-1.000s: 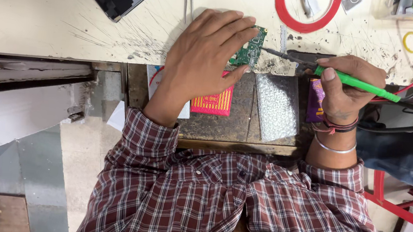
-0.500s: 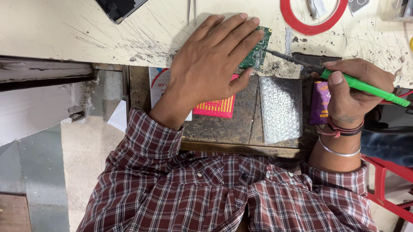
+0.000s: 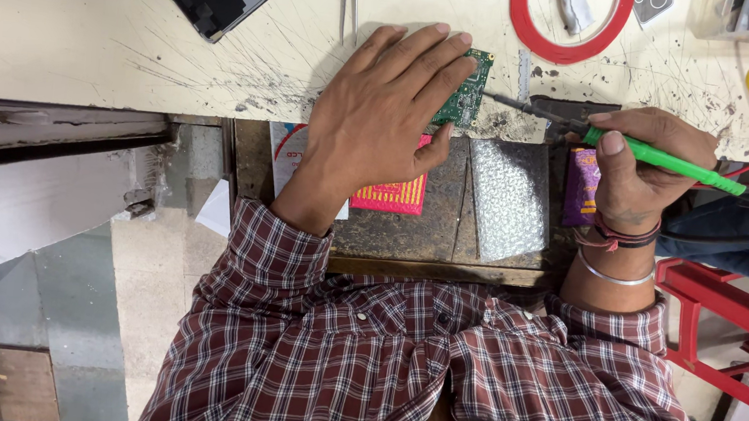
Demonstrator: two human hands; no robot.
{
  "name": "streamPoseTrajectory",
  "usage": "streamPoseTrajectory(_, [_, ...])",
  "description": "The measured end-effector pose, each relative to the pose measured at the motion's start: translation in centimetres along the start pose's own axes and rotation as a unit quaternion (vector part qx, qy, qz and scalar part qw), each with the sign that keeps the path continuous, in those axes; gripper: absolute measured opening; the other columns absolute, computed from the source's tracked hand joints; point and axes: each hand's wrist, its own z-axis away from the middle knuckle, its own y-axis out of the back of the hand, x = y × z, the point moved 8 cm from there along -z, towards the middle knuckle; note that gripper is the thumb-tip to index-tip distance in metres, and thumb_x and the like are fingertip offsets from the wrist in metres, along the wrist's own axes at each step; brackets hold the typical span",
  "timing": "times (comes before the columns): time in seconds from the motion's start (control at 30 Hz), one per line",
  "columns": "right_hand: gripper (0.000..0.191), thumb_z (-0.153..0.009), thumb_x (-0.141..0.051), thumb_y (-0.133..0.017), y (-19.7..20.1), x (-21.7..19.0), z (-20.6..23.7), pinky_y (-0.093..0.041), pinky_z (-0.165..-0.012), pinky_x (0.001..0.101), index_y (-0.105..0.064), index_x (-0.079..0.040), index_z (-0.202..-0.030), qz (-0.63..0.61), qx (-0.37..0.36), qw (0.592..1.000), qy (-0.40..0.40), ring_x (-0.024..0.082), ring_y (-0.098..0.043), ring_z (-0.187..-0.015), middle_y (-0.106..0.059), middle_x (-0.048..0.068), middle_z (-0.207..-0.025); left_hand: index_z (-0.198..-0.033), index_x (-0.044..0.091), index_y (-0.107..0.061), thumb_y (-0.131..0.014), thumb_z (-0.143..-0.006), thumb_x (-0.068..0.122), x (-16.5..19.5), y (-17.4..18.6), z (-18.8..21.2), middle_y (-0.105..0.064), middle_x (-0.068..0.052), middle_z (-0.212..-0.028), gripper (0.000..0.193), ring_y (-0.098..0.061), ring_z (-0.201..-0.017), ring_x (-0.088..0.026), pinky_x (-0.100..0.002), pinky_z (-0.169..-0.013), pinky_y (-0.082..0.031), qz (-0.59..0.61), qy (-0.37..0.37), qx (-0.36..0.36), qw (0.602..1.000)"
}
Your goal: The person holds a green circuit board steady on the workbench with one hand while soldering its components with a green-handled soldering iron, repositioning the board and continuing to solder different points across the board throughout the episode.
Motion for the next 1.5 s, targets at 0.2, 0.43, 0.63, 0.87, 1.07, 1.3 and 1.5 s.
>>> streamPoseTrajectory(0.2, [0.029,-0.109,-0.023,-0.073,0.2,0.2,0.2,-0.051,-0.068,0.0231,-0.074,0.006,-0.103,0.014,0.004,1.000,0.000,0.017,-0.068,-0.073,-0.074,0.018,-0.090,-0.152,0.011,-0.053,-0.068,-0.097,0.035,0.0,0.3,0.1,-0.047,-0.006,-0.161,0.062,-0.040,-0.151,-0.023,-0.049,-0.129,-0.028,0.010,0.002,0.007,1.000])
streamPoseTrajectory(0.43, [0.029,-0.110,-0.023,-0.073,-0.1,-0.1,0.1,-0.053,-0.071,0.0232,-0.074,0.006,-0.104,0.003,0.000,1.000,-0.008,0.018,-0.069,-0.075,-0.074,0.018,-0.092,-0.149,0.010,-0.055,-0.068,-0.095,0.035,0.0,0.4,0.0,-0.048,-0.006,-0.160,0.061,-0.041,-0.150,-0.024,-0.049,-0.129,-0.029,0.014,0.006,0.009,1.000])
streamPoseTrajectory(0.63, [0.028,-0.108,-0.024,-0.072,-0.2,-0.9,-0.3,-0.055,-0.071,0.0230,-0.073,0.004,-0.105,0.009,-0.014,1.000,0.003,0.018,-0.072,-0.077,-0.073,0.016,-0.091,-0.150,0.010,-0.054,-0.066,-0.098,0.039,0.1,0.2,-0.1,-0.048,-0.007,-0.159,0.061,-0.040,-0.150,-0.024,-0.049,-0.128,-0.028,0.008,0.002,0.007,1.000])
streamPoseTrajectory(0.87, [0.029,-0.110,-0.022,-0.072,0.0,0.0,0.0,-0.051,-0.065,0.0226,-0.075,0.006,-0.103,0.009,-0.016,1.000,-0.011,0.016,-0.067,-0.068,-0.074,0.016,-0.088,-0.149,0.011,-0.055,-0.066,-0.098,0.040,0.0,-0.2,0.0,-0.049,-0.007,-0.158,0.060,-0.040,-0.149,-0.024,-0.050,-0.128,-0.028,0.011,0.005,0.006,1.000])
streamPoseTrajectory(1.07, [0.030,-0.110,-0.022,-0.072,0.0,0.1,0.1,-0.051,-0.066,0.0222,-0.075,0.006,-0.104,-0.005,-0.016,1.000,-0.009,0.015,-0.067,-0.068,-0.074,0.016,-0.089,-0.149,0.010,-0.055,-0.066,-0.098,0.039,0.1,-0.1,-0.2,-0.049,-0.007,-0.158,0.060,-0.041,-0.149,-0.024,-0.049,-0.128,-0.029,0.008,0.004,0.005,1.000])
streamPoseTrajectory(1.3, [0.029,-0.110,-0.023,-0.072,0.3,0.1,0.0,-0.050,-0.065,0.0225,-0.075,0.005,-0.104,0.020,-0.010,1.000,-0.002,0.015,-0.066,-0.068,-0.074,0.016,-0.089,-0.149,0.011,-0.055,-0.066,-0.098,0.040,0.2,0.1,-0.2,-0.049,-0.006,-0.159,0.059,-0.040,-0.150,-0.024,-0.049,-0.128,-0.028,0.008,0.006,0.006,1.000])
streamPoseTrajectory(1.5, [0.029,-0.110,-0.023,-0.072,0.4,0.1,0.1,-0.049,-0.066,0.0231,-0.075,0.005,-0.105,0.019,-0.008,1.000,0.003,0.015,-0.065,-0.069,-0.074,0.015,-0.089,-0.149,0.011,-0.055,-0.066,-0.098,0.039,0.3,0.1,-0.2,-0.049,-0.006,-0.159,0.059,-0.040,-0.149,-0.024,-0.049,-0.128,-0.028,0.010,0.005,0.007,1.000])
